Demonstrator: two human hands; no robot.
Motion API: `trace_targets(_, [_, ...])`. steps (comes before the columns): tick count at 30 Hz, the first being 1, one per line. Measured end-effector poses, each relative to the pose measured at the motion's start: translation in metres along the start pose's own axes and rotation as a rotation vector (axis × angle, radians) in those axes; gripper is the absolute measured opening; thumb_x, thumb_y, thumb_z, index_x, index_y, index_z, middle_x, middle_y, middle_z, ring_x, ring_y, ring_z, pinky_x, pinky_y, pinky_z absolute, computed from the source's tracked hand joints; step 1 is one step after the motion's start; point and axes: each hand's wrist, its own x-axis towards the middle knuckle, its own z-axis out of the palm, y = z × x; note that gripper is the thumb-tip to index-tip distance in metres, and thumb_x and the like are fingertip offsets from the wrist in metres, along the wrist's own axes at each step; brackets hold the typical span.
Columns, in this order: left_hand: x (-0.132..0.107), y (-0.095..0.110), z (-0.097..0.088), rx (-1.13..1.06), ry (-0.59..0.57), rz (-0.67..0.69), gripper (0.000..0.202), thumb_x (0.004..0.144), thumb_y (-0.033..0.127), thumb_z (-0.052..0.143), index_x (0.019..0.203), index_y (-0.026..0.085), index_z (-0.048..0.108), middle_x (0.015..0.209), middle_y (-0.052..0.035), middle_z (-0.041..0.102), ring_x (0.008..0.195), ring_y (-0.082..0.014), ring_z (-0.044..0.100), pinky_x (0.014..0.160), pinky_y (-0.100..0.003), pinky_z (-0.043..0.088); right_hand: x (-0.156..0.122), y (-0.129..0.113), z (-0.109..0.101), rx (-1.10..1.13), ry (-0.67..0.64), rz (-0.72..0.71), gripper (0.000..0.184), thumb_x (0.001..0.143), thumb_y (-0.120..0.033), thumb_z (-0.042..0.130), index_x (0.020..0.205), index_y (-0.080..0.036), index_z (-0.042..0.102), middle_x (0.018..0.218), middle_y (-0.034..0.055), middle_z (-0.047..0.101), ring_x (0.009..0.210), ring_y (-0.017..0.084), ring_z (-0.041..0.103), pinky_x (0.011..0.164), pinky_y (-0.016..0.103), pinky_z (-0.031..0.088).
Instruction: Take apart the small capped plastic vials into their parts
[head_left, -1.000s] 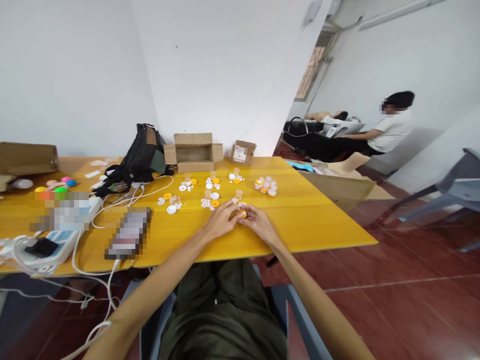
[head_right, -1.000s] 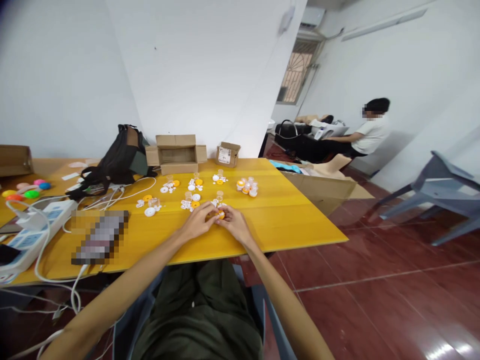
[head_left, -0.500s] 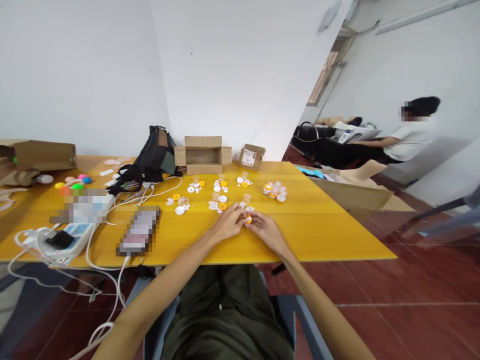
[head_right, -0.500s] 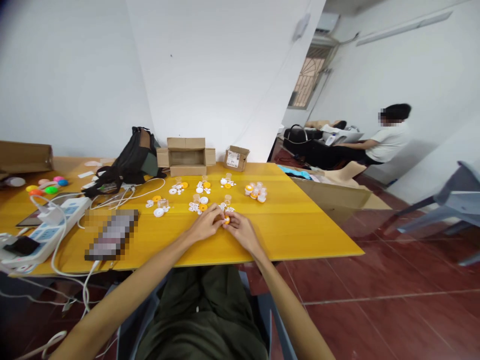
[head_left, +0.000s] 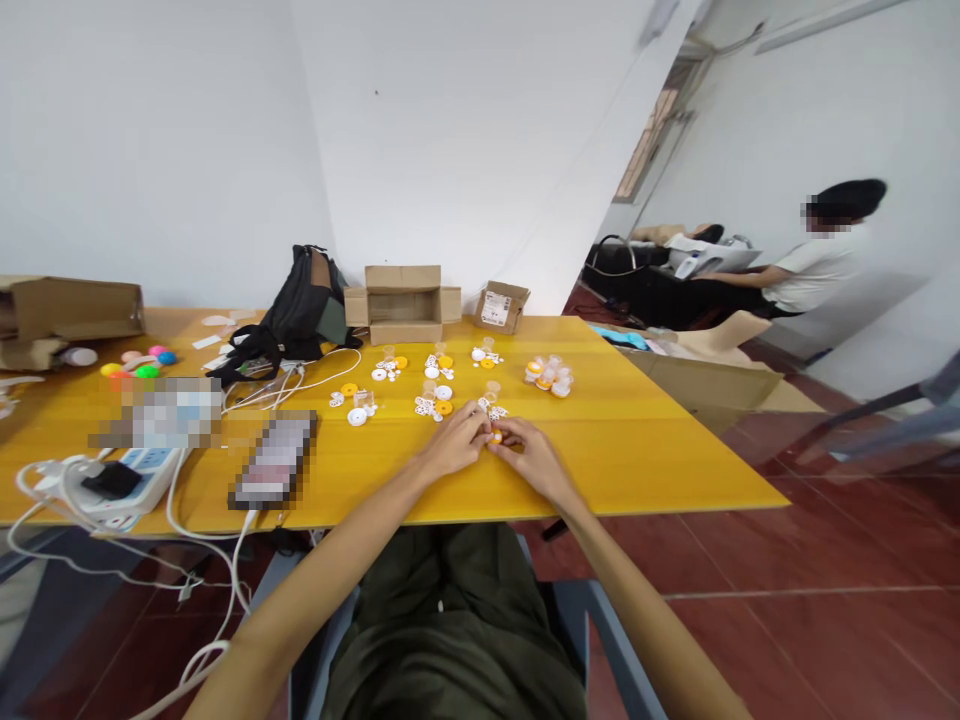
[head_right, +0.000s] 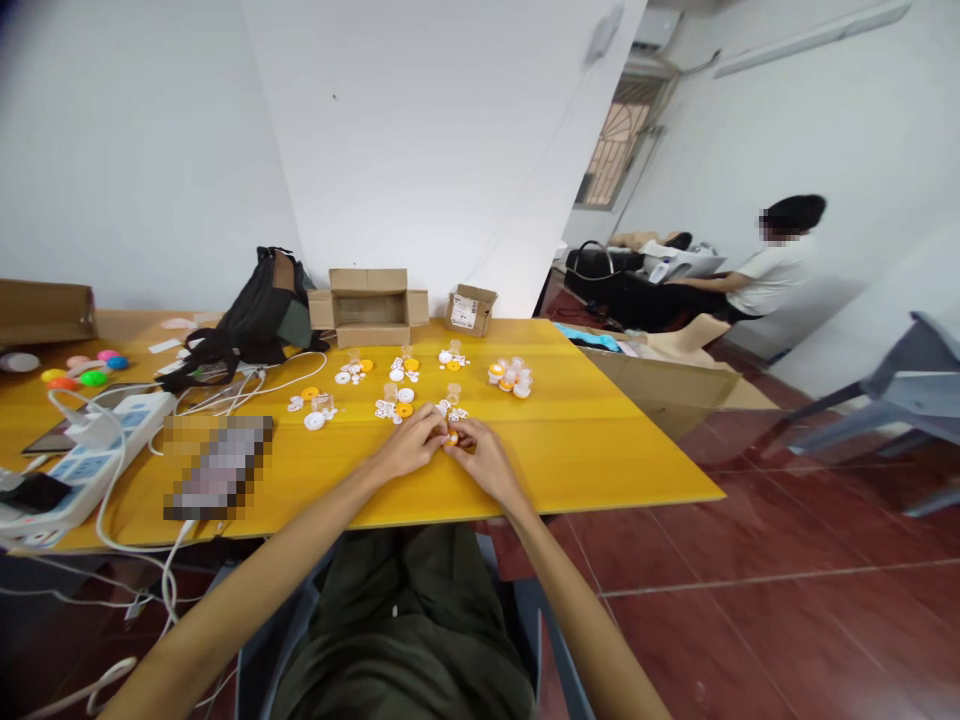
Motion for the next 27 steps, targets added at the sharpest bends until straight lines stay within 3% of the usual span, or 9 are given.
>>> trace_targets(11, [0.0, 0.0, 0.001, 0.07, 0.014, 0.074, 0.02, 0.088, 0.012, 0.05, 0.078, 0.021, 0.065, 0.094, -0.0054, 0.061, 0.091, -0.0196, 0.06, 0.085, -0.033, 0.051, -0.004, 0.002, 0.002, -0.072, 0.064, -0.034, 0.019, 0.082, -0.039, 0.068, 0.094, -0.027, 0.075, 0.098, 0.0073, 0.068, 0.082, 0.023, 0.066, 0.082, 0.04, 0.058])
trace_targets(18, [-0.001, 0.003, -0.001, 0.015, 0.017, 0.045, 0.017, 0.088, 0.012, 0.053, 0.078, 0.021, 0.062, 0.093, -0.0039, 0.06, 0.089, -0.0189, 0.061, 0.085, -0.033, 0.051, -0.004, -0.002, -0.001, -0.232, 0.053, -0.088, 0.01, 0.086, -0.028, 0.061, 0.085, -0.027, 0.07, 0.095, 0.0064, 0.066, 0.084, 0.024, 0.066, 0.083, 0.04, 0.056])
trace_targets(27, [0.004, 0.0, 0.001, -0.11, -0.014, -0.026, 0.016, 0.085, 0.011, 0.057, 0.074, 0.021, 0.052, 0.091, -0.0019, 0.055, 0.089, -0.0177, 0.058, 0.088, -0.032, 0.049, 0.003, -0.005, -0.008, -0.375, -0.046, -0.082, 0.013, 0.084, -0.015, 0.058, 0.076, -0.024, 0.063, 0.084, 0.0043, 0.065, 0.081, 0.022, 0.063, 0.08, 0.036, 0.051])
